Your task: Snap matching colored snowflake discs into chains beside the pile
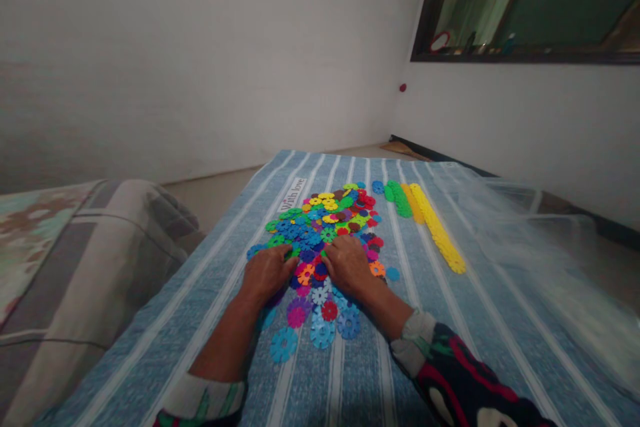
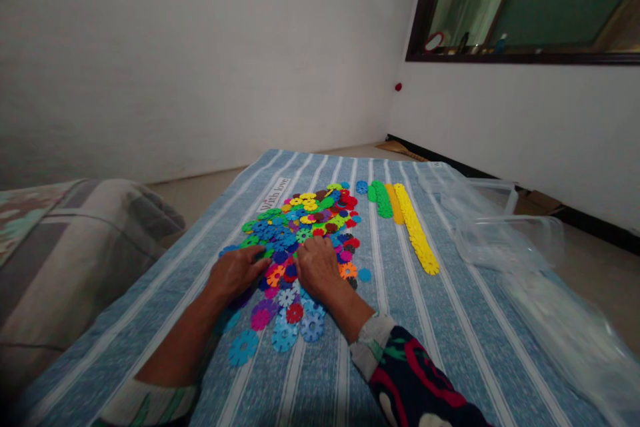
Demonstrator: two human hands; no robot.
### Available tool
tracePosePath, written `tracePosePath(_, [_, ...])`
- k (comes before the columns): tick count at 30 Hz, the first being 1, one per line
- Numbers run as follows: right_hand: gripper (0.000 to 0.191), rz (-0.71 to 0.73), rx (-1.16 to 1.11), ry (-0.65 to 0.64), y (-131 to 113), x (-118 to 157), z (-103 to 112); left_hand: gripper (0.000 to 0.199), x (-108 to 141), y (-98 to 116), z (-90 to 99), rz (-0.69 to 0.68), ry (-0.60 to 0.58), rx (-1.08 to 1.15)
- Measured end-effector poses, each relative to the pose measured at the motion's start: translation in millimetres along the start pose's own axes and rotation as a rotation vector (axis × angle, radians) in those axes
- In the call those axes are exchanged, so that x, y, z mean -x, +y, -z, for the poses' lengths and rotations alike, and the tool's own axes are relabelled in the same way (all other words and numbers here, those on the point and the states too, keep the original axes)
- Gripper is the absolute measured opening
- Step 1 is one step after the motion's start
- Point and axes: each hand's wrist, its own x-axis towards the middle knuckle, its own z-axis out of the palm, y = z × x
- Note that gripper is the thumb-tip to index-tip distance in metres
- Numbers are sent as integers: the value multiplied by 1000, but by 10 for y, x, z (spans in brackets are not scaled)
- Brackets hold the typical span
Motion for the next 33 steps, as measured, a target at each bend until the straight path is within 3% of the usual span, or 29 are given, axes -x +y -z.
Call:
tracePosePath(9, [24,-70,-173,72,237,-8,-110,42,7,-4,-13,-5,79,5])
tracePosePath(17, [22,-330,-1076,210,442,-33,-53,38,-3,-20,-41,22,103,33])
tracePosePath(22, [33,-499,-1463,155,440,-55,-27,37,-8,-29,-68,20,134,31])
tracePosePath(29, [40,-482,-1555,92,419,-36,42,36,-8,-35,-85,22,198,98])
tracePosePath(33, [35,-476,-1506,49,352,-33,53,39,37,63,-53,-28,276,436])
